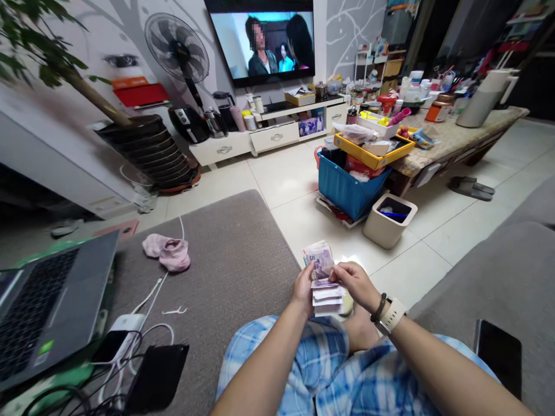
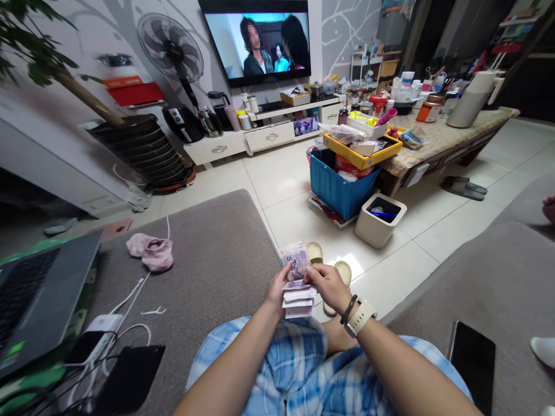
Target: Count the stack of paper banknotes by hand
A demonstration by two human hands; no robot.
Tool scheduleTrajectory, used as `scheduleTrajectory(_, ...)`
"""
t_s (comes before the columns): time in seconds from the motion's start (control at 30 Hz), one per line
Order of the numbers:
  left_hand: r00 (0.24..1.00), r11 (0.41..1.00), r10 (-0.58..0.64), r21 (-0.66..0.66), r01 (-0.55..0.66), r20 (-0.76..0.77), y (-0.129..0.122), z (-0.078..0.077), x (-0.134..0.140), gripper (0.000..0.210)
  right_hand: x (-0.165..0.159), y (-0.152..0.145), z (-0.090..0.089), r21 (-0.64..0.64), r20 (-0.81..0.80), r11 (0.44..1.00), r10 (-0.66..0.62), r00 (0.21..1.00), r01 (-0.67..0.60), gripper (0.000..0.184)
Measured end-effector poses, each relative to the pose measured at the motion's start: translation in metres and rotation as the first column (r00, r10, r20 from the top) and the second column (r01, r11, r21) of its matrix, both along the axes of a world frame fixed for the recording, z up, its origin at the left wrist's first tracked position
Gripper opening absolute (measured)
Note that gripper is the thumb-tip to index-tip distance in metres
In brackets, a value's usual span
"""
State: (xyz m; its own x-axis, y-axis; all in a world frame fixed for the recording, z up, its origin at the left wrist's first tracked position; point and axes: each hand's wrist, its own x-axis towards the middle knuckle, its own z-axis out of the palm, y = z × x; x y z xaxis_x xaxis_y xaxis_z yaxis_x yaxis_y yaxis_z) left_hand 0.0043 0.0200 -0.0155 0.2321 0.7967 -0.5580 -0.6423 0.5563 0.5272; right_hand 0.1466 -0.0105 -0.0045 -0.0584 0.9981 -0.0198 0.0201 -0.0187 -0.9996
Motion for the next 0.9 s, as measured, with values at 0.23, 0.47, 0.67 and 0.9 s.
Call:
scheduleTrajectory(0.23, 0.996, 0.999, 0.025, 0.047, -0.021, -0.086, -0.004, 0.012, 0.000, 0.017, -0.001, -0.001, 0.003, 0.007, 0.078, 0.998, -0.070, 0.995, 0.069, 0.031)
scheduleTrajectory(0.47, 0.995, 0.998, 0.018, 0.060, -0.012, -0.098, -0.006, 0.015, 0.001, 0.020, 0.001, 0.002, -0.001, -0.031, 0.181, 0.979, -0.191, 0.965, 0.200, 0.029)
scheduleTrajectory(0.67, 0.993, 0.993, -0.018, 0.111, 0.031, -0.115, -0.008, 0.009, -0.002, 0.031, 0.004, 0.003, -0.006, -0.053, 0.168, 0.963, -0.252, 0.953, 0.264, 0.035)
scheduleTrajectory(0.9, 0.993, 0.993, -0.010, 0.119, 0.024, -0.117, -0.007, 0.006, 0.000, 0.030, 0.002, 0.002, 0.000, -0.011, 0.191, 0.972, -0.228, 0.955, 0.234, 0.035)
